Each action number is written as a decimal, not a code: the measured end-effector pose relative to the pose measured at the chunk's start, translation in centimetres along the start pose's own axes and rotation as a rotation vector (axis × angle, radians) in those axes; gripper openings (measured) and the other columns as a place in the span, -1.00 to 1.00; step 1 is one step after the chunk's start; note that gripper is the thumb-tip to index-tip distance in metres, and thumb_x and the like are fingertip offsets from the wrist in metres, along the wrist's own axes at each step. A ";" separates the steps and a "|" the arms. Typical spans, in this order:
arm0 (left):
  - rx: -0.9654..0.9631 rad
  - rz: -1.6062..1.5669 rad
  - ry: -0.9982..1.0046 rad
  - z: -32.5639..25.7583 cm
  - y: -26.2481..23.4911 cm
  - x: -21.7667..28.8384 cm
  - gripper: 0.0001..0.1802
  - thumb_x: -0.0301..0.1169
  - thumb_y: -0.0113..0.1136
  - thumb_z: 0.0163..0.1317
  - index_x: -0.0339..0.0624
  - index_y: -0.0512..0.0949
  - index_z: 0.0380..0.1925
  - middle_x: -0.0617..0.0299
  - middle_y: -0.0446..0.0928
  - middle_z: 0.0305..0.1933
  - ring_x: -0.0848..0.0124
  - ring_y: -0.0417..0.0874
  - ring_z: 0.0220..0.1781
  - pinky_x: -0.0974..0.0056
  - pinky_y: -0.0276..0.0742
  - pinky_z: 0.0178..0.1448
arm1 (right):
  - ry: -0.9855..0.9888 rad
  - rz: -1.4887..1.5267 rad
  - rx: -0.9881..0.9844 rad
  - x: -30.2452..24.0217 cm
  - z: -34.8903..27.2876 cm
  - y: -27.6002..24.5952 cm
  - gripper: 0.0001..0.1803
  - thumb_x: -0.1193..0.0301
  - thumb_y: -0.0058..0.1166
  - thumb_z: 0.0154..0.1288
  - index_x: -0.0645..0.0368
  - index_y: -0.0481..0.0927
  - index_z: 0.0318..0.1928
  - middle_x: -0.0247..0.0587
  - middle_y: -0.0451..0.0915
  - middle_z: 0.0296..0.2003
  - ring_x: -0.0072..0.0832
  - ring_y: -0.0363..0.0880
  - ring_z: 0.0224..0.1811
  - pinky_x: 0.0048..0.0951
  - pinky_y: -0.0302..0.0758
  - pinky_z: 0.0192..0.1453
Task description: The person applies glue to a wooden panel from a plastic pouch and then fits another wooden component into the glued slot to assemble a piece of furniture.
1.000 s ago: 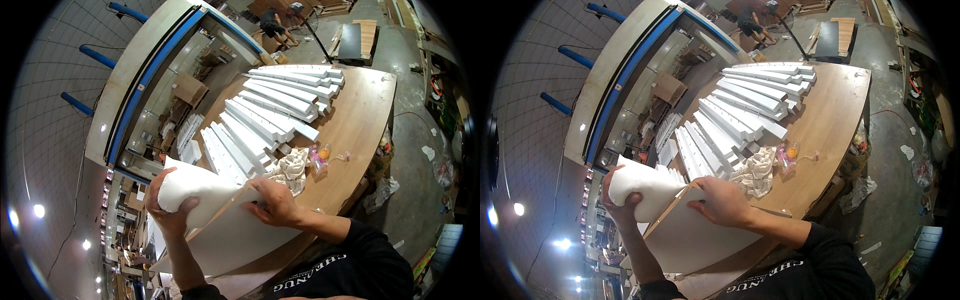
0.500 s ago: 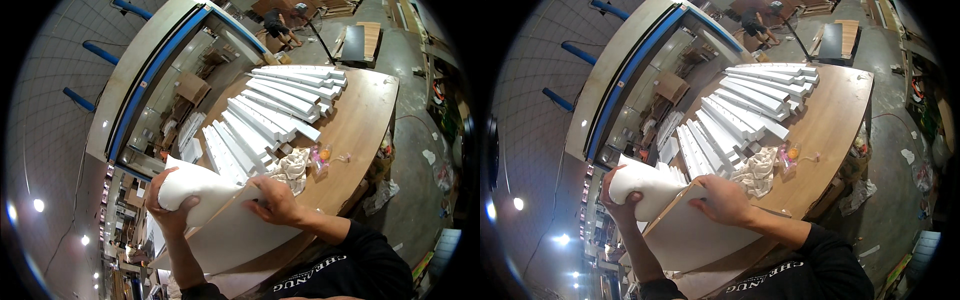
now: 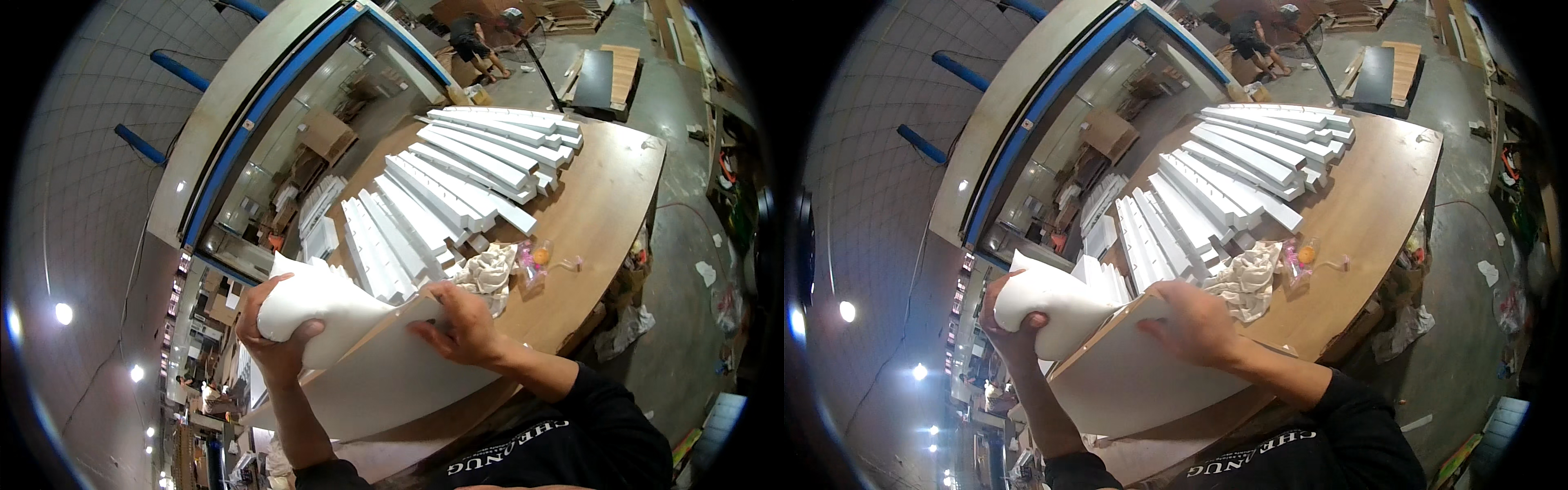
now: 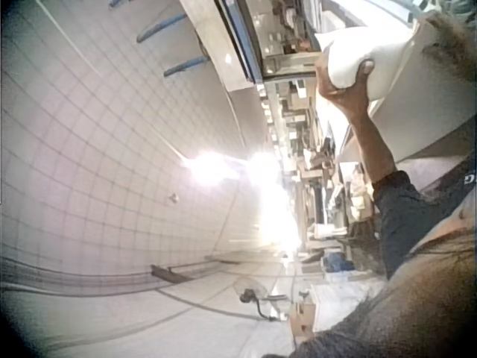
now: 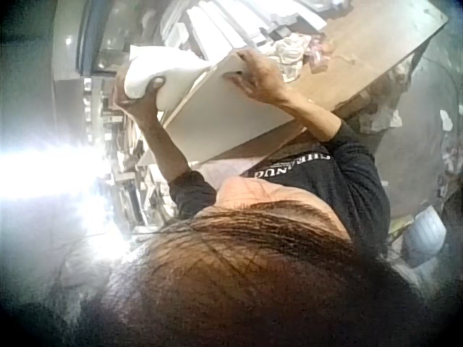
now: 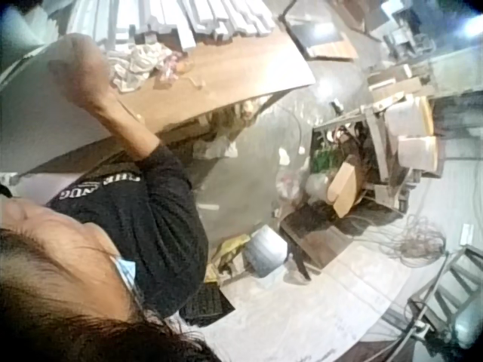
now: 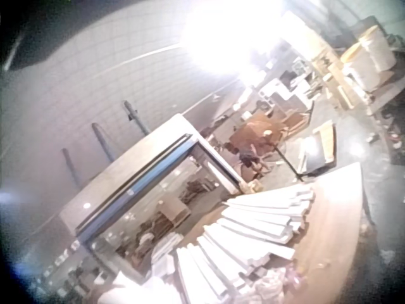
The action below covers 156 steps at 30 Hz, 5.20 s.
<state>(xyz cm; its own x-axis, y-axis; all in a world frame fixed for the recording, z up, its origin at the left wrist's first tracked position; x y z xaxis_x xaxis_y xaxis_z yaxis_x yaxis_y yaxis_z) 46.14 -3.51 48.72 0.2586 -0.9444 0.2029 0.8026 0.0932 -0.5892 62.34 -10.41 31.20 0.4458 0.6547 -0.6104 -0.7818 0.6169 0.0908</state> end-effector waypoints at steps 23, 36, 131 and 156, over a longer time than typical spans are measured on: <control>0.011 -0.120 -0.151 -2.1 -3.6 -1.2 -0.35 -0.30 0.56 -0.39 -0.34 0.54 -0.22 0.17 0.59 -0.25 0.42 0.60 -0.22 0.35 0.50 -0.11 | -0.064 -0.063 0.012 0.8 -0.3 0.6 -0.55 0.42 0.24 0.03 0.30 0.37 -0.09 -0.06 0.52 -0.32 -0.18 0.55 -0.35 -0.37 0.46 -0.28; -0.032 -0.071 -0.085 -3.4 -6.1 -4.0 -0.37 -0.33 0.57 -0.42 -0.30 0.56 -0.23 0.13 0.60 -0.21 0.36 0.61 -0.20 0.32 0.49 -0.08 | -0.018 -0.032 0.070 0.5 -0.4 1.0 -0.55 0.48 0.25 -0.02 0.28 0.40 -0.09 -0.03 0.51 -0.27 -0.17 0.55 -0.30 -0.35 0.46 -0.24; 0.174 0.161 -0.434 -17.4 -27.6 -12.9 -0.58 -0.32 0.49 -0.19 -0.30 0.56 -0.34 0.21 0.60 -0.41 0.50 0.59 -0.38 0.39 0.52 -0.26 | 0.072 -0.188 0.339 6.1 -3.6 1.1 -0.48 0.37 -0.17 0.37 0.40 0.12 0.25 -0.09 0.33 0.12 -0.46 0.32 0.08 -0.49 0.22 0.16; 0.244 0.395 -0.481 -20.9 -32.8 -15.3 -0.62 -0.26 0.46 -0.14 -0.26 0.57 -0.37 0.23 0.59 -0.47 0.53 0.57 -0.46 0.40 0.50 -0.36 | 0.056 -0.312 0.404 7.3 -3.6 0.1 -0.46 0.33 -0.19 0.37 0.49 0.14 0.21 0.08 0.32 0.15 -0.28 0.26 0.21 -0.36 0.13 0.28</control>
<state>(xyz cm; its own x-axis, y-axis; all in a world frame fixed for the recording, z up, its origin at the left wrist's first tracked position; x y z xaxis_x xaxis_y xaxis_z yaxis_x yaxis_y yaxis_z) 4.59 1.32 48.59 0.7239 -0.5839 0.3675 0.6820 0.5252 -0.5089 63.94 -7.14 23.89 0.5985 0.3945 -0.6973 -0.3789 0.9063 0.1875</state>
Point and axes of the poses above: each hand's wrist, its own z-axis towards the middle knuckle, its own y-axis out of the palm, x = y × z, the point moved 2 cm from there along z, towards the middle knuckle
